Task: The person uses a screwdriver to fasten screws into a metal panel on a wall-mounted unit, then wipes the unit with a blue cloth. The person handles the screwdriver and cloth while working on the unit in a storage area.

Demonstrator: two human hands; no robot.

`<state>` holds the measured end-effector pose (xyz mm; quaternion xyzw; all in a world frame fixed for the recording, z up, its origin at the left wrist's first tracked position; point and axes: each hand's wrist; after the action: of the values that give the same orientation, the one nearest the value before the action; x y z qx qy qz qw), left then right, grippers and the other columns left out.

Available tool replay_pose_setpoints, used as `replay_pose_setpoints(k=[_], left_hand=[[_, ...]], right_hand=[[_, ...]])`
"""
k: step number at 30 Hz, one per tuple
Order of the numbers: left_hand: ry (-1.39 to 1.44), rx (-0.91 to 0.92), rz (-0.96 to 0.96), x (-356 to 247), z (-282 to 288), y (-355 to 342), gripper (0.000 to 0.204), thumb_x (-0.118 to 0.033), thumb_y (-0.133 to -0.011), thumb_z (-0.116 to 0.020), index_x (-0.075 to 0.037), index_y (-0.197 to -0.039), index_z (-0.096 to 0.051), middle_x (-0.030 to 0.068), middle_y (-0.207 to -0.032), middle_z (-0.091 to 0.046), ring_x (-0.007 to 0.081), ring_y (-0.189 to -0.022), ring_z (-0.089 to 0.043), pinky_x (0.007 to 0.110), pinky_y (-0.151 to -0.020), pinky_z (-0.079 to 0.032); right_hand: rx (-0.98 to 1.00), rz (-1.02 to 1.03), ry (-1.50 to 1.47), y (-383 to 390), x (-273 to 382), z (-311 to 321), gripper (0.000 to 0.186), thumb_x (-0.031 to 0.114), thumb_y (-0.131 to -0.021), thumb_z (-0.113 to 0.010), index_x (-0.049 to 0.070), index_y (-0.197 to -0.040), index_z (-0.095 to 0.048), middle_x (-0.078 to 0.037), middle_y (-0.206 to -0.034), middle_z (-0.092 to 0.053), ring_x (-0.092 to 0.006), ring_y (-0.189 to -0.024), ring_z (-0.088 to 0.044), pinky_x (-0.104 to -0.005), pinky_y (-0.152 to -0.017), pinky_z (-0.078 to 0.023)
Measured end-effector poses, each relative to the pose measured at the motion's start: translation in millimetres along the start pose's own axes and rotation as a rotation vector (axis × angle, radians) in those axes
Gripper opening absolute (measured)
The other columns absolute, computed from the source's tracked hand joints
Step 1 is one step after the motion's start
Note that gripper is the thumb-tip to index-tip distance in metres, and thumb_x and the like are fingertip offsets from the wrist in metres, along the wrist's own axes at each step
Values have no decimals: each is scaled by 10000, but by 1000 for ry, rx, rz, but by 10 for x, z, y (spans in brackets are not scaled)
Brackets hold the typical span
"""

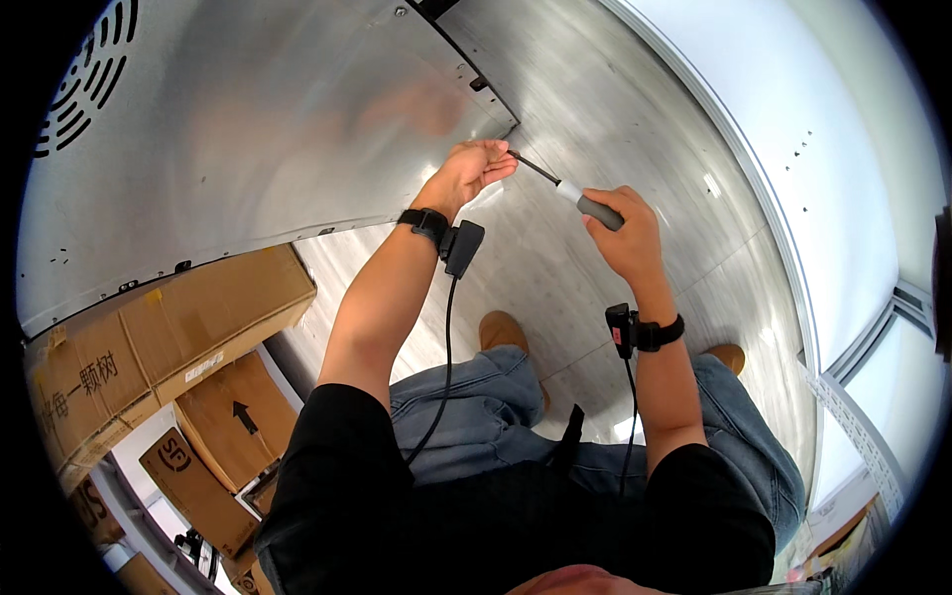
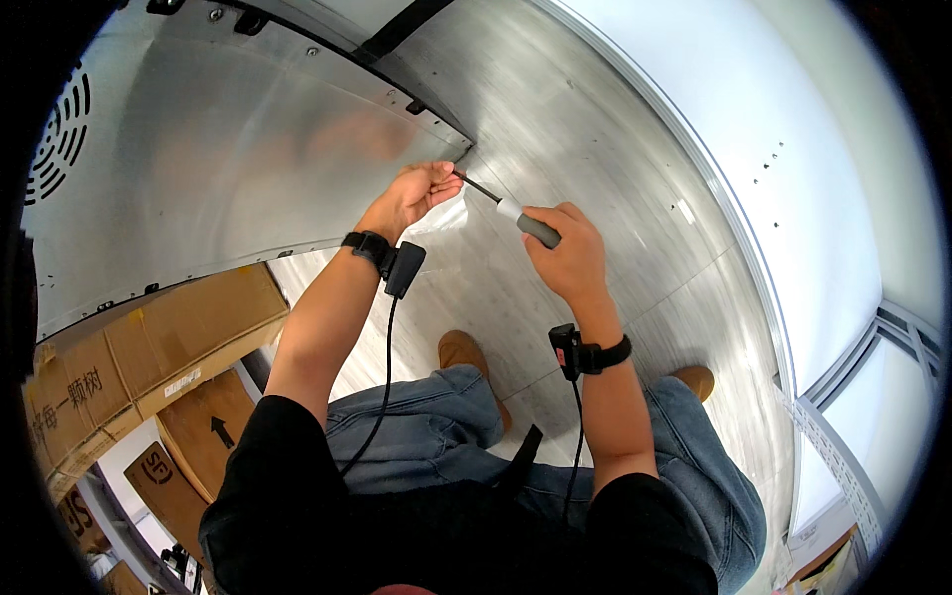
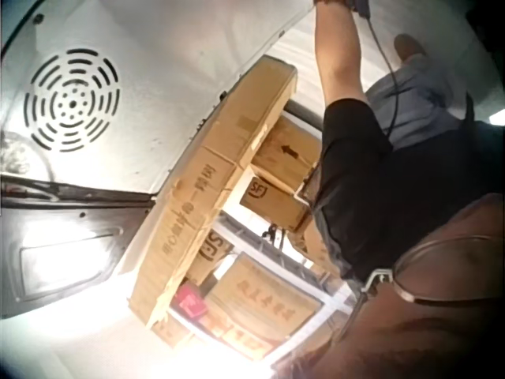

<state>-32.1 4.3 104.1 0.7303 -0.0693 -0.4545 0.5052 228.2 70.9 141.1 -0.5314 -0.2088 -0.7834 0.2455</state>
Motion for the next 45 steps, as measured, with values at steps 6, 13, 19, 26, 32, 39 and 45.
replay_pose_setpoints(k=[6,13,19,26,32,39,45], left_hand=[[108,47,-21,-13,149,-49,154,-152,-919,-590,0,-935,-600,93,-891,-656,154,-772,-648,270,-749,-574],[88,33,30,-104,193,-6,150,-167,-928,-582,-17,-944,-593,76,-857,-645,147,-750,-635,273,-736,-564],[296,-18,-64,-89,-1,-45,169,-191,-952,-544,-29,-932,-590,40,-842,-617,117,-677,-577,263,-681,-545],[479,-68,-118,-111,-333,-50,134,-182,-961,-521,-84,-997,-606,-7,-828,-617,79,-626,-538,255,-637,-501],[496,-82,-156,-140,-352,-32,136,-186,-954,-535,-81,-991,-611,-16,-810,-613,72,-615,-522,233,-584,-485],[463,-125,-164,-199,-339,-6,158,-210,-942,-564,-64,-932,-624,-18,-792,-611,59,-606,-519,201,-543,-464],[436,-142,-158,-219,-331,-20,157,-209,-943,-562,-74,-892,-626,-27,-740,-592,58,-593,-514,209,-535,-453]], right_hand=[[99,-260,-239,-111,-92,-172,268,54,-723,-700,49,-990,-670,-79,-816,-631,-189,-711,-598,-304,-639,-468],[76,-37,-167,-116,-160,-311,266,45,-737,-684,37,-999,-639,-97,-843,-630,-188,-740,-598,-308,-667,-475],[94,-186,-311,-80,-192,-435,355,53,-751,-681,48,-1083,-556,-87,-895,-610,-176,-747,-588,-304,-673,-471],[40,-300,-574,-20,-256,-636,306,53,-795,-667,37,-1069,-531,-70,-915,-578,-127,-686,-568,-263,-587,-466],[58,-256,-562,-10,-207,-615,316,40,-813,-653,22,-1097,-516,-69,-911,-571,-106,-640,-560,-252,-557,-457],[82,-237,-525,-63,-149,-607,328,64,-819,-662,26,-1110,-515,-71,-904,-580,-114,-668,-557,-258,-600,-455],[36,-185,-468,-61,-180,-667,306,82,-810,-673,27,-1077,-536,-65,-901,-592,-147,-772,-565,-290,-690,-455]])
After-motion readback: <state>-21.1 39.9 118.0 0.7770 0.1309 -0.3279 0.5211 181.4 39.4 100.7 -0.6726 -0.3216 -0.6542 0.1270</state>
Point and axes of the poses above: each hand's wrist, its own y-axis away from the middle knuckle, its own z-axis out of the back of the hand, x = y × z
